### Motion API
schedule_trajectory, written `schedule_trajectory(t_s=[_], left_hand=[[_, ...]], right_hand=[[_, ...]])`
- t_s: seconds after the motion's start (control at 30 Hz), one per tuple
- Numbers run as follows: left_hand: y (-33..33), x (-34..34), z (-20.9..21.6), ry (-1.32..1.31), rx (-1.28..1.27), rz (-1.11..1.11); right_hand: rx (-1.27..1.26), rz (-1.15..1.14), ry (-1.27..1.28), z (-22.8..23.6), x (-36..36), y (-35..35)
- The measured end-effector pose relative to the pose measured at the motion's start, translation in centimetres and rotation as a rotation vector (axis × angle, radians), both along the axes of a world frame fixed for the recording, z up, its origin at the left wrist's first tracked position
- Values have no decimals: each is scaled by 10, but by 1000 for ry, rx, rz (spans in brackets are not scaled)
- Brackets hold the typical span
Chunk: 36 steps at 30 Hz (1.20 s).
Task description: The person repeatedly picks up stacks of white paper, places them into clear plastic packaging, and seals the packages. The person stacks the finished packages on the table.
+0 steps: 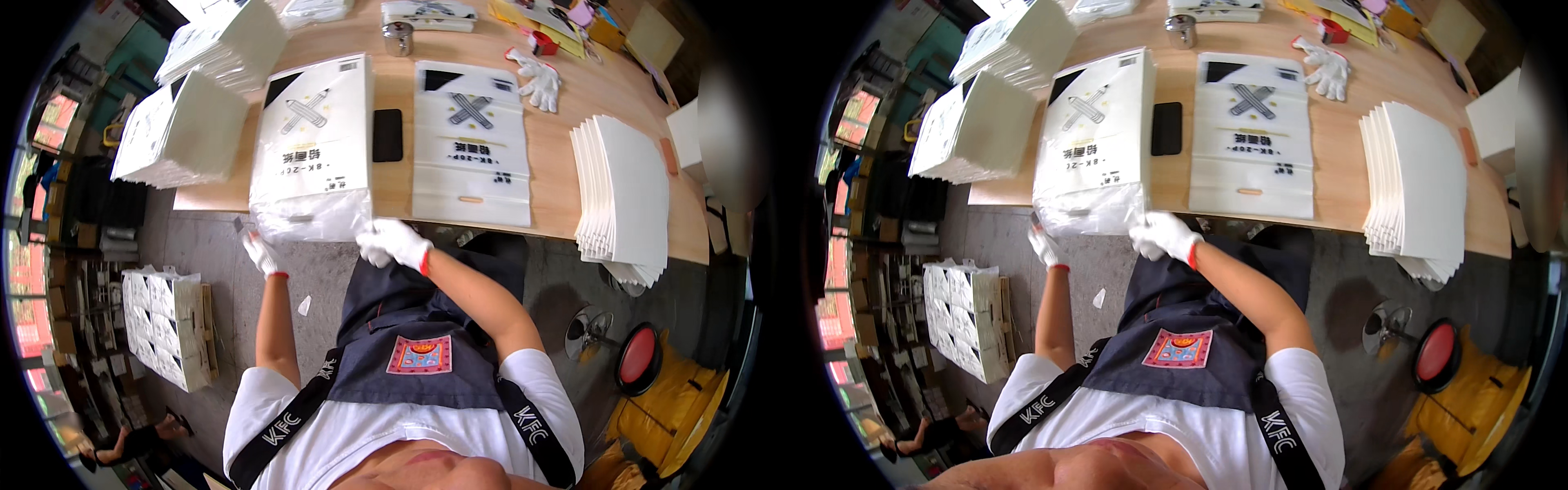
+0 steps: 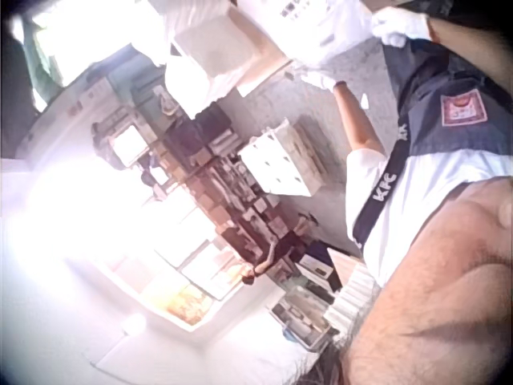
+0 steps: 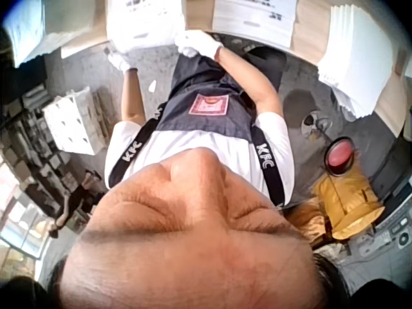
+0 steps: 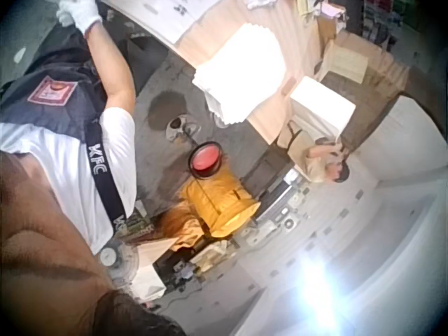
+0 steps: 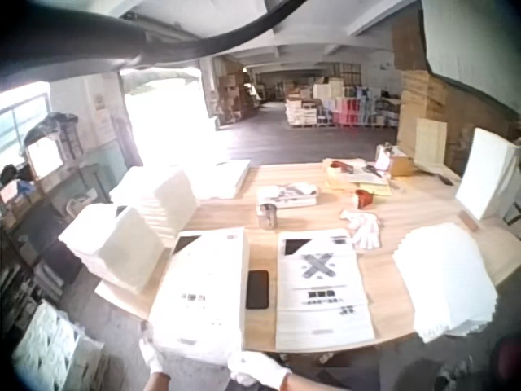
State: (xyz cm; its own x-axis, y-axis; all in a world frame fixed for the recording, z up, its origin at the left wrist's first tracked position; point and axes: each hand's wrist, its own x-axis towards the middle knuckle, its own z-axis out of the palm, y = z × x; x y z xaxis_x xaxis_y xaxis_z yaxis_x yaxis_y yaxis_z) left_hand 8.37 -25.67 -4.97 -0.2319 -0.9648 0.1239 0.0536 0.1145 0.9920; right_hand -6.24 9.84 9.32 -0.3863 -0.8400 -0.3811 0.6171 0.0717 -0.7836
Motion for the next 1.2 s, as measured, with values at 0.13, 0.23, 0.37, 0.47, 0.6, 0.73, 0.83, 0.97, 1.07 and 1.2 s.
schedule_trajectory(t_s=[0.13, 0.23, 0.37, 0.47, 0.6, 0.73, 0.83, 0.97, 1.07, 1.2], left_hand=[[168, -20, 15, -501, 225, -604], [253, -61, 83, -516, -405, -1116], [341, -169, 132, -368, -894, -1134], [367, -230, 105, -607, -1045, -1140], [371, -268, 118, -966, -898, -1433], [355, -277, 114, -793, -767, -1513], [356, -277, 144, -829, -834, -1466], [355, -278, 150, -694, -949, -1380], [347, -288, 154, -669, -926, -1384], [337, -313, 187, -195, -120, -1325]], right_hand=[[169, -44, -7, -55, 27, 91], [322, -147, 15, -56, 46, 147], [404, -297, 68, -52, 53, 190], [366, -427, 56, -43, 58, 202], [271, -504, 8, -48, 69, 218], [240, -518, -2, -42, 53, 222], [141, -608, 50, -18, 10, 212], [401, -742, 183, -36, -81, 173], [305, -834, 337, -47, -125, 156], [812, -640, 874, -94, -112, 183]])
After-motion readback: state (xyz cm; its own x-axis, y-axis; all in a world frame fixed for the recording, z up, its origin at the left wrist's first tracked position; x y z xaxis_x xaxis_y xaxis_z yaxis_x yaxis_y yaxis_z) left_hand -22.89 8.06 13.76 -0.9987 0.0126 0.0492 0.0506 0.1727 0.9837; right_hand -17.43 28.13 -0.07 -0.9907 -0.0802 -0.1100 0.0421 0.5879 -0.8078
